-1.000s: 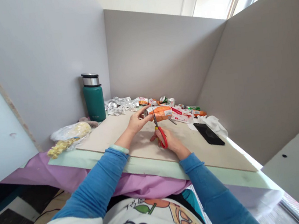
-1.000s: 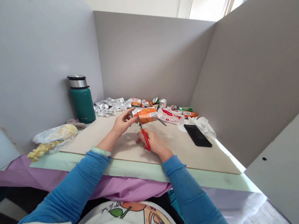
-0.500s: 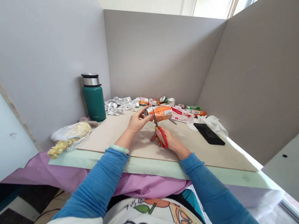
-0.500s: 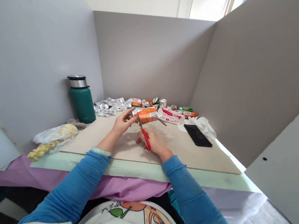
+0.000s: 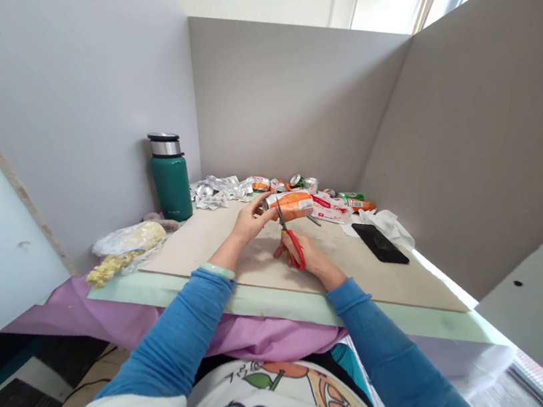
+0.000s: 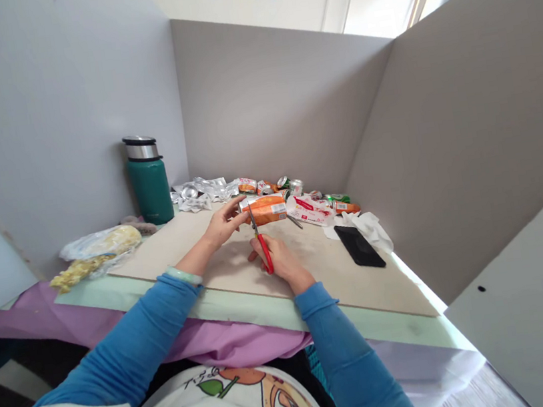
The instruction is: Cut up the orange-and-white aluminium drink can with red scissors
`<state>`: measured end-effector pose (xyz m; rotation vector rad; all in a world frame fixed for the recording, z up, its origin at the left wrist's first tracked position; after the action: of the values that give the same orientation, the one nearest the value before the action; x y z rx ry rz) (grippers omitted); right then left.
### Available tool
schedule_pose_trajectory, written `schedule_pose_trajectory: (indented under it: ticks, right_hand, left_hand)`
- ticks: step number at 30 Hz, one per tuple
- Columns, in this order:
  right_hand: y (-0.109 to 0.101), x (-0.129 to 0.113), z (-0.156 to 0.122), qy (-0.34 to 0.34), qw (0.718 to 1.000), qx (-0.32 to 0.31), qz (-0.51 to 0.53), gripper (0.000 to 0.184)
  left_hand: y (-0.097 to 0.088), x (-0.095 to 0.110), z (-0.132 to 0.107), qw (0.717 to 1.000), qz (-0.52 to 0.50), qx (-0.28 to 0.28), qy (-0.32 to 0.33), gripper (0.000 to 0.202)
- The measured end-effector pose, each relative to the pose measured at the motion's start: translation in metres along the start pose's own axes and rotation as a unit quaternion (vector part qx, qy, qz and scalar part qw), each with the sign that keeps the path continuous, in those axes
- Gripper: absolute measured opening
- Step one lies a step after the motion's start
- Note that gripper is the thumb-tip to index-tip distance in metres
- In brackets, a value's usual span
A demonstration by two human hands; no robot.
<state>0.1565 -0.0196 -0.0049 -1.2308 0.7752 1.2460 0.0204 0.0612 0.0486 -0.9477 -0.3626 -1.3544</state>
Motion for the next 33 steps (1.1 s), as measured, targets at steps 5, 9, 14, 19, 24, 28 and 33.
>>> schedule_pose_trajectory:
  ticks: [5,9,14,19,24,28,33]
  right_hand:
    - [0.0,0.001,0.0,0.006,1.0,0.004,-0.01,0.046]
    - [-0.001,0.0,0.0,0.008,1.0,0.004,-0.021,0.047]
    - [-0.001,-0.001,0.0,0.012,1.0,0.003,-0.026,0.047]
    - [0.0,0.003,0.002,0.011,1.0,0.006,-0.005,0.042]
    - [-0.001,0.003,0.002,0.012,1.0,0.014,-0.014,0.044]
    - [0.0,-0.002,-0.001,0.007,1.0,0.009,-0.01,0.046]
    - [0.0,-0.006,-0.004,0.009,1.0,0.01,-0.015,0.05]
  left_hand:
    - [0.0,0.001,0.0,1.0,-0.007,-0.003,-0.003,0.065]
    - [0.0,0.001,0.0,1.0,-0.009,-0.001,-0.001,0.065]
    - [0.0,-0.001,0.0,1.0,-0.001,0.004,0.002,0.065]
    - [-0.001,-0.003,0.0,1.0,0.012,0.009,-0.008,0.065]
    - [-0.002,-0.004,0.0,1.0,0.018,0.017,-0.017,0.064]
    - [-0.002,-0.005,0.0,0.999,0.023,0.023,-0.017,0.063]
    - [-0.002,-0.005,-0.001,0.999,0.028,0.02,-0.021,0.063]
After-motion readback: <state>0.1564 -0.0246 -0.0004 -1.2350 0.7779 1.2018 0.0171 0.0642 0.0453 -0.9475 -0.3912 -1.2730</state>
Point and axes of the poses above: each hand's wrist, its own z-axis towards the middle knuckle, its own y-axis out of the palm, x = y × z, the point moved 8 cm from there along z, towards the middle knuckle, and after that the axes turned 14 degrees about z, right-handed, at the moved point
